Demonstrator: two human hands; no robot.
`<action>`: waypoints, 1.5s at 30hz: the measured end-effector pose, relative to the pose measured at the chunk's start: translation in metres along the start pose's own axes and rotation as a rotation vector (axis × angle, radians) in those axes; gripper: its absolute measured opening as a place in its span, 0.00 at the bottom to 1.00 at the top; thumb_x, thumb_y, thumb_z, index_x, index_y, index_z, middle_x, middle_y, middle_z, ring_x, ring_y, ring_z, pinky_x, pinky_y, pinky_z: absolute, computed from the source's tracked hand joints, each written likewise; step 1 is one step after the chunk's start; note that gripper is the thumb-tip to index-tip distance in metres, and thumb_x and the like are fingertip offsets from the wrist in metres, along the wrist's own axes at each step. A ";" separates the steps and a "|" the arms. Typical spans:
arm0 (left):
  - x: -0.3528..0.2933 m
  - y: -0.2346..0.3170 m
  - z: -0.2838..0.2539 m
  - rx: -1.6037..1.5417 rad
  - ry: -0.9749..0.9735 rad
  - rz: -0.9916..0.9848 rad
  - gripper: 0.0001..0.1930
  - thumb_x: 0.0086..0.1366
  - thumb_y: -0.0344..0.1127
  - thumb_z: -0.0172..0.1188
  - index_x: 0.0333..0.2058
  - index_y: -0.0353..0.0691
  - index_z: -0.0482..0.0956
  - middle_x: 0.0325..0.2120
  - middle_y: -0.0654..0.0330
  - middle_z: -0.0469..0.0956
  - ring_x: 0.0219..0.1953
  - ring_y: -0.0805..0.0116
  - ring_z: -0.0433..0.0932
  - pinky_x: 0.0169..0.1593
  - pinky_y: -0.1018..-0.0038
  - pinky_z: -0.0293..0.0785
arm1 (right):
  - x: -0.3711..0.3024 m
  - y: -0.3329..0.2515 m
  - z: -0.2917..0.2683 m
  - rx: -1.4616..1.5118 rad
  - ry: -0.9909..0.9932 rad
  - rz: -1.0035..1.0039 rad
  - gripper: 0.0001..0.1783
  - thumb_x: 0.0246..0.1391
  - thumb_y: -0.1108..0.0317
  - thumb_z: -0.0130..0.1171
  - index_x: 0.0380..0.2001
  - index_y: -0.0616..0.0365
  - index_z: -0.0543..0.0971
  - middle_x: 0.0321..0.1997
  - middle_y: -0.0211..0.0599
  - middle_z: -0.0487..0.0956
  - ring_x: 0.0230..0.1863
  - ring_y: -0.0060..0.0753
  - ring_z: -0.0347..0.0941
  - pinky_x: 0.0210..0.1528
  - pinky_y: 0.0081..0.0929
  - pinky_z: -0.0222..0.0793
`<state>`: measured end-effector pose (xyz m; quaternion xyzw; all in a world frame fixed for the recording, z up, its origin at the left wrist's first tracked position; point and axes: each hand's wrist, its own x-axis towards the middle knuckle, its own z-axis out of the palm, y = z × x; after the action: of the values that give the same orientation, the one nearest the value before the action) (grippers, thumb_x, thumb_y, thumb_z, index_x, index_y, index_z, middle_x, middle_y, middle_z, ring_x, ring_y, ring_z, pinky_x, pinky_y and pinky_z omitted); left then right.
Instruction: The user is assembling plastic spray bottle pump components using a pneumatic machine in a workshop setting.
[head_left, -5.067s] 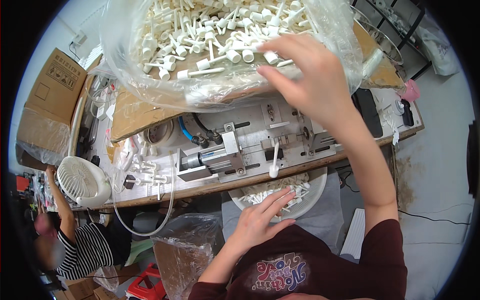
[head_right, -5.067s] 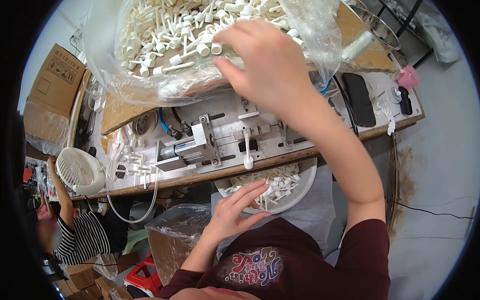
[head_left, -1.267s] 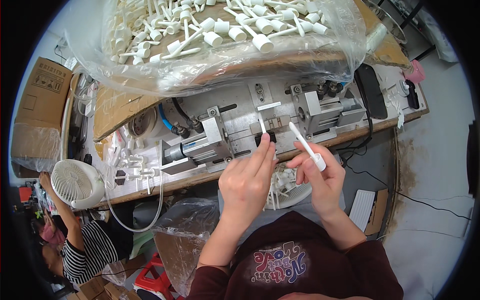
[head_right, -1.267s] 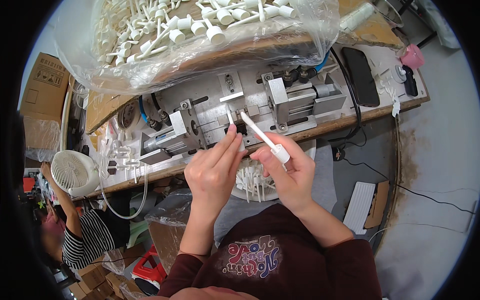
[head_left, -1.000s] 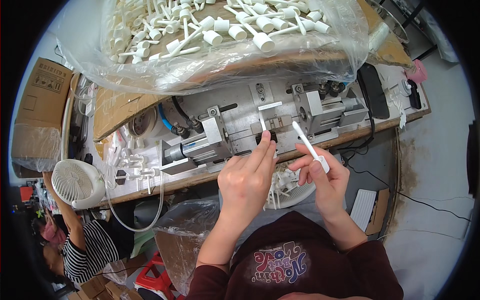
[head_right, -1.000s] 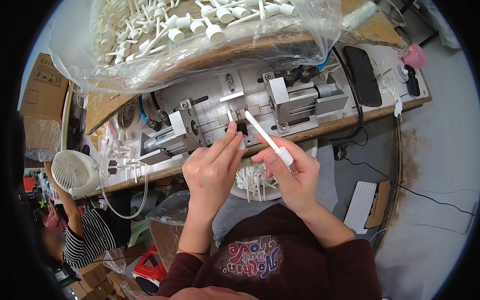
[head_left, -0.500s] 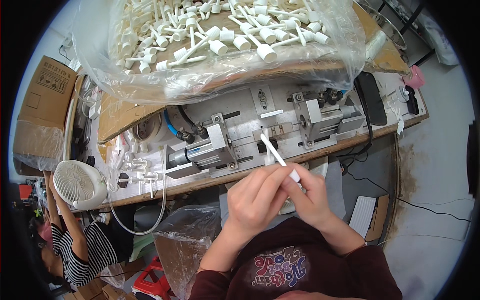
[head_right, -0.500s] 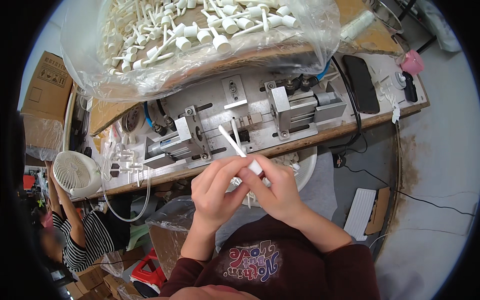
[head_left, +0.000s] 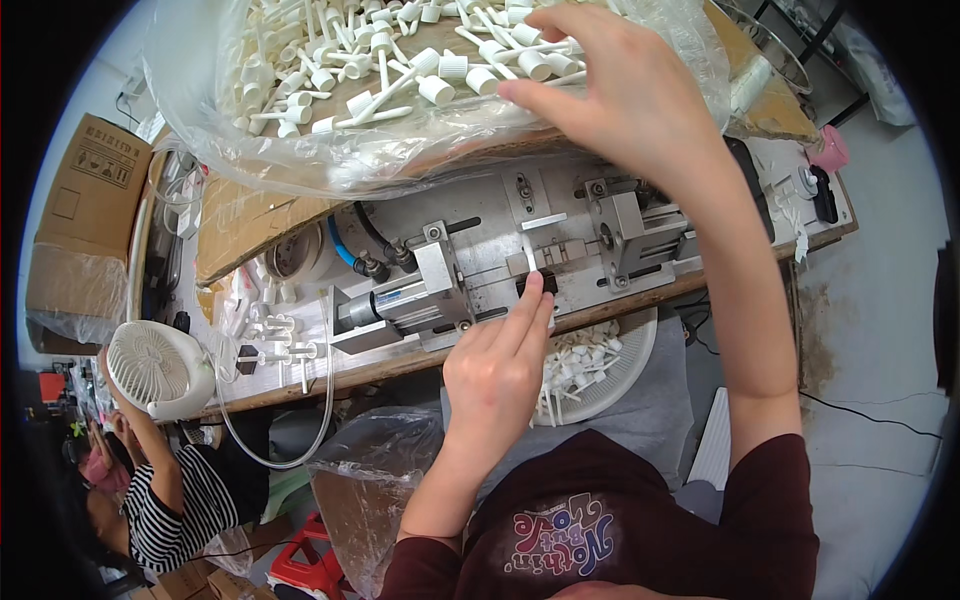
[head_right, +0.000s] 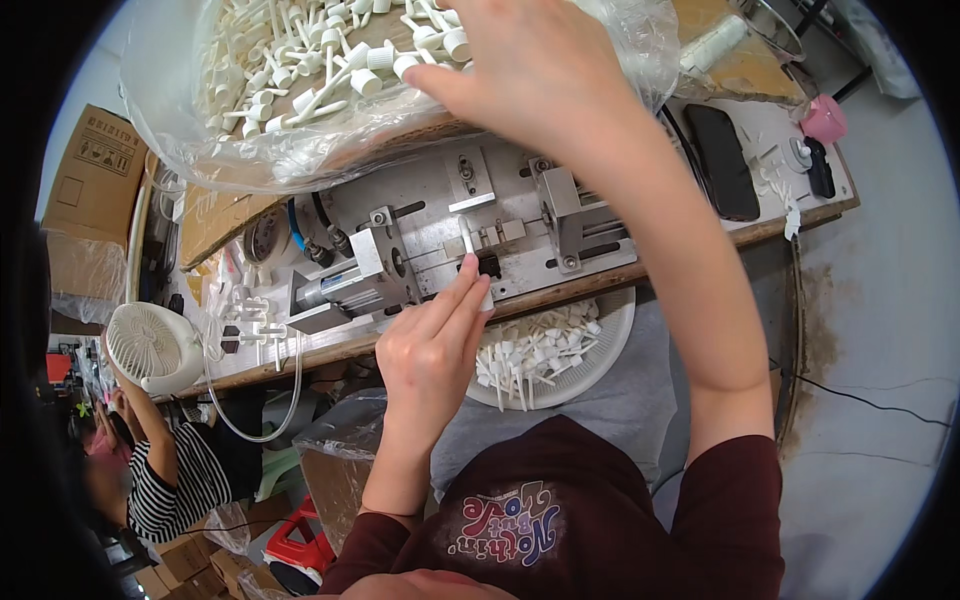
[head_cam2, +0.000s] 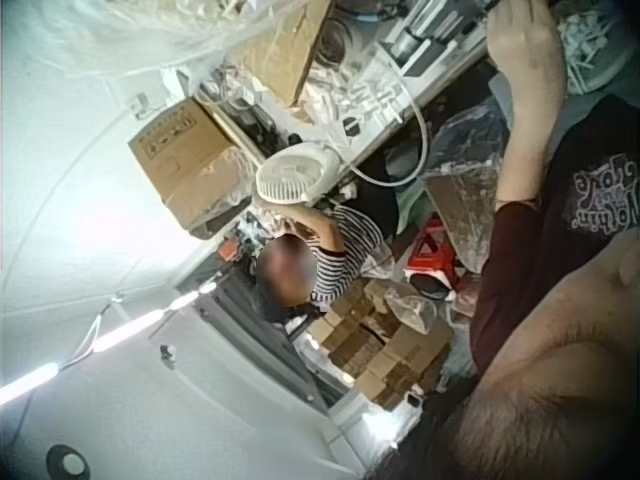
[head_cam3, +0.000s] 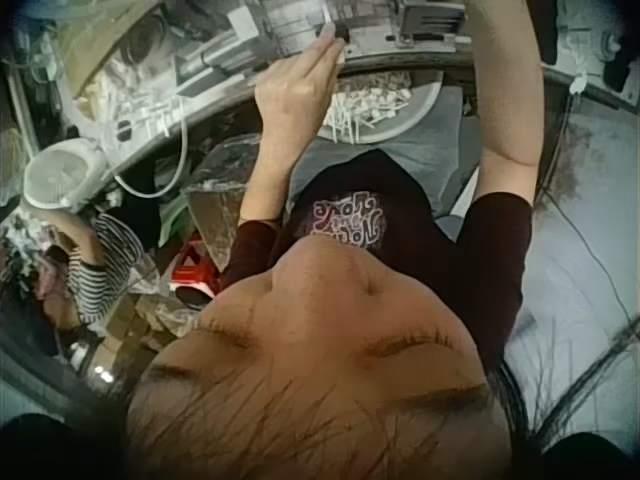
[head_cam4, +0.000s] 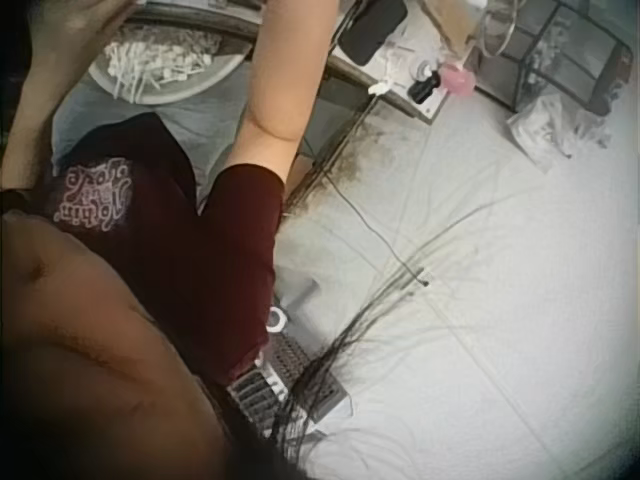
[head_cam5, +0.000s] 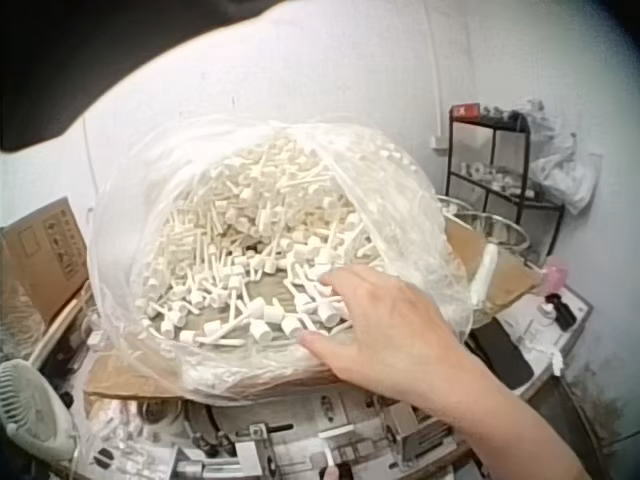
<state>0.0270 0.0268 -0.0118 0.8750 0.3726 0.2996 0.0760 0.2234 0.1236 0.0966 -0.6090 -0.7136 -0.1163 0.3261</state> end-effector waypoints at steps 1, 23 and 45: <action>0.001 -0.001 0.000 0.004 0.002 0.007 0.15 0.52 0.26 0.70 0.40 0.35 0.85 0.48 0.59 0.83 0.32 0.67 0.83 0.35 0.73 0.76 | 0.013 0.007 0.002 -0.021 -0.110 0.029 0.20 0.49 0.61 0.66 0.40 0.66 0.79 0.37 0.51 0.82 0.37 0.43 0.78 0.39 0.36 0.73; 0.003 -0.003 -0.003 -0.138 0.010 -0.062 0.18 0.53 0.28 0.72 0.44 0.37 0.84 0.48 0.57 0.83 0.27 0.68 0.82 0.33 0.77 0.77 | 0.030 0.035 -0.024 0.768 -0.125 0.256 0.19 0.61 0.60 0.59 0.48 0.64 0.79 0.36 0.43 0.81 0.32 0.28 0.74 0.33 0.25 0.70; -0.004 -0.003 -0.017 -0.340 0.230 -0.054 0.19 0.47 0.19 0.73 0.42 0.33 0.85 0.39 0.56 0.82 0.35 0.67 0.82 0.37 0.74 0.79 | -0.166 -0.053 -0.001 1.274 0.029 0.687 0.18 0.69 0.70 0.51 0.56 0.69 0.75 0.46 0.50 0.83 0.37 0.29 0.83 0.38 0.24 0.79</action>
<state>0.0138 0.0247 -0.0007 0.7994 0.3460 0.4539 0.1876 0.1810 -0.0205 0.0089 -0.4890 -0.4066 0.4232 0.6453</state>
